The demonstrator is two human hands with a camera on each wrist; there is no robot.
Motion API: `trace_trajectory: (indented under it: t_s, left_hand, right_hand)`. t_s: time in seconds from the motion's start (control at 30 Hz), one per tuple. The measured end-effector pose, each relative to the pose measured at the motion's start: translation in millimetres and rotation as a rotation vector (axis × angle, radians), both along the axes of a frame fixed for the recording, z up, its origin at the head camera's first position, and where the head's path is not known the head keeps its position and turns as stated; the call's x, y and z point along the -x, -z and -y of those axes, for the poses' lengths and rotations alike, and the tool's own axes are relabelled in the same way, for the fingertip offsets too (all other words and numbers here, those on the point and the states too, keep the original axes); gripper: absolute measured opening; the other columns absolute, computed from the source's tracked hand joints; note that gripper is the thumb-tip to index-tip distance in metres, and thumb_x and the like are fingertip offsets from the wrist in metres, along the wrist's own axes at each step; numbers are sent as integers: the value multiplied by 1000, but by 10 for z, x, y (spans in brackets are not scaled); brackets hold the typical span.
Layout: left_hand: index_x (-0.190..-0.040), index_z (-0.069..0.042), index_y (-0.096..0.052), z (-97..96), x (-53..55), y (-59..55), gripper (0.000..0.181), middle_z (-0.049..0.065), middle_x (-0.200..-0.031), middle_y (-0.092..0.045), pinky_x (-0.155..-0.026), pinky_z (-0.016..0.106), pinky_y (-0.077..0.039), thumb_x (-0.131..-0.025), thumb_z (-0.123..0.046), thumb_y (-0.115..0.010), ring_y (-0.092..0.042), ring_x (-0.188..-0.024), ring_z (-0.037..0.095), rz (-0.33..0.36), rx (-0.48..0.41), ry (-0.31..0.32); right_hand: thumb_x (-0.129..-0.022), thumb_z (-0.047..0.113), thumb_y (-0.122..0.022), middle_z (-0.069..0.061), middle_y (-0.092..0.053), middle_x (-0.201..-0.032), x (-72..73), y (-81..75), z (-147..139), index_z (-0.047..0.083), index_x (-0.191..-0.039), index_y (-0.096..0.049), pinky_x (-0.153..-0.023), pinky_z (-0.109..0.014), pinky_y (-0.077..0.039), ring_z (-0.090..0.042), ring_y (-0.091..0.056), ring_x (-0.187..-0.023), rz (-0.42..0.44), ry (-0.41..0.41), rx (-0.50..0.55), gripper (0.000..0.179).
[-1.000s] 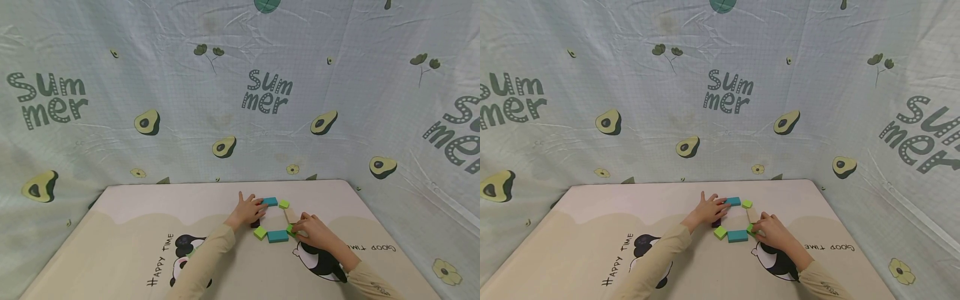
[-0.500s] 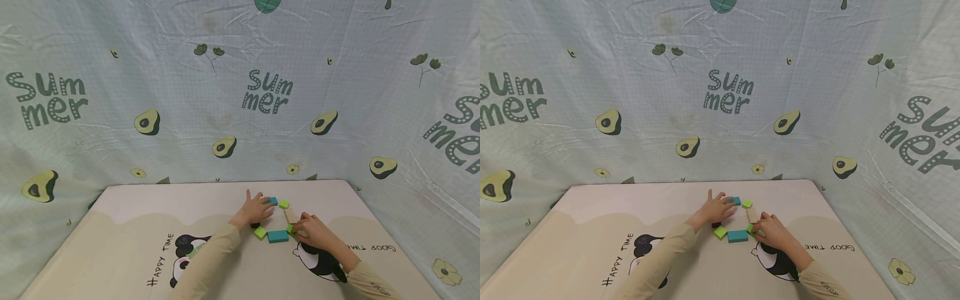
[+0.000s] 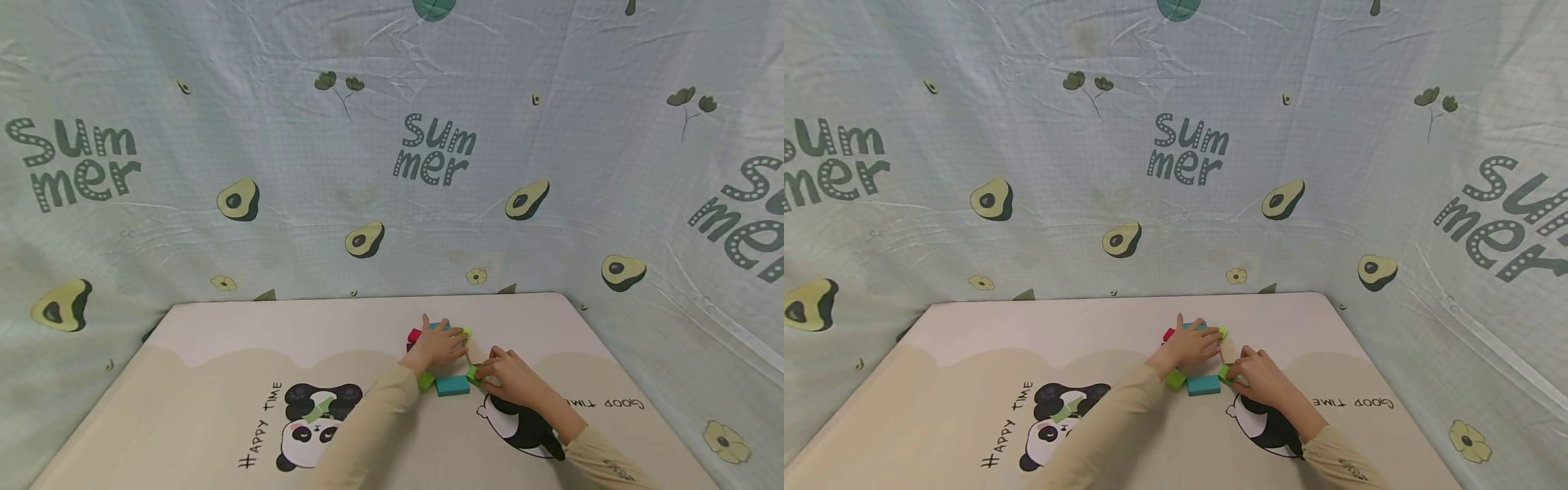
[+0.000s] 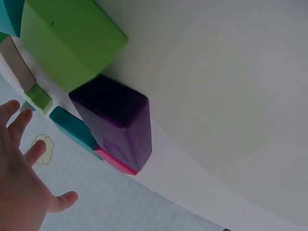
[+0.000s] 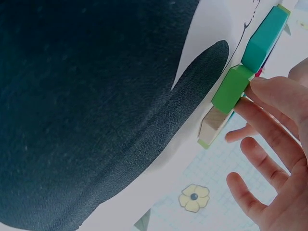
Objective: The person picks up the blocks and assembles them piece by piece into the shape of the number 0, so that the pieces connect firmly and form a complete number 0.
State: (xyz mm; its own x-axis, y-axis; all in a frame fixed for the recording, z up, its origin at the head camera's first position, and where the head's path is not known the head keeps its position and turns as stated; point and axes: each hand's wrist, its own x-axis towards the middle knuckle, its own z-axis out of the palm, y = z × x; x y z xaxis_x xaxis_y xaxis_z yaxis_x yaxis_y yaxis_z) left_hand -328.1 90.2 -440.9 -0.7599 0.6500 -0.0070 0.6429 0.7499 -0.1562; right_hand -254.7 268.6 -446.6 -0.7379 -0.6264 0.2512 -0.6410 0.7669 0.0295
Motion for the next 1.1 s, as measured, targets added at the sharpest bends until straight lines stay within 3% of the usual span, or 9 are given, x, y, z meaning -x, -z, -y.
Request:
trace_trajectory:
  t_s: [0.47, 0.8, 1.1]
  left_hand:
    - [-136, -44, -26, -124, 23, 47, 43, -20, -142, -30, -104, 54, -22, -94, -50, -18, -26, -134, 11, -14, 124, -51]
    - [-134, -43, -32, -124, 25, 63, 43, -19, -142, -32, -104, 55, -21, -94, -50, -20, -26, -134, 9, 7, 70, -75]
    - [-135, -46, -28, -67, 38, 61, 42, -17, -143, -29, -105, 56, -18, -94, -50, -18, -25, -135, 10, 8, 86, -87]
  right_hand:
    - [-74, 18, -69, 6, -70, -90, -5, -4, 24, 20, -85, -72, -60, -27, -34, -9, -43, -73, 21, 35, 6, 11]
    - [-75, 18, -69, 5, -70, -91, -24, 3, 20, 20, -86, -72, -60, -28, -34, -9, -43, -74, 26, 35, 12, 12]
    - [-72, 17, -71, 6, -70, -91, -6, 32, -2, 21, -85, -72, -58, -25, -32, -8, -43, -73, -14, 10, 11, 14]
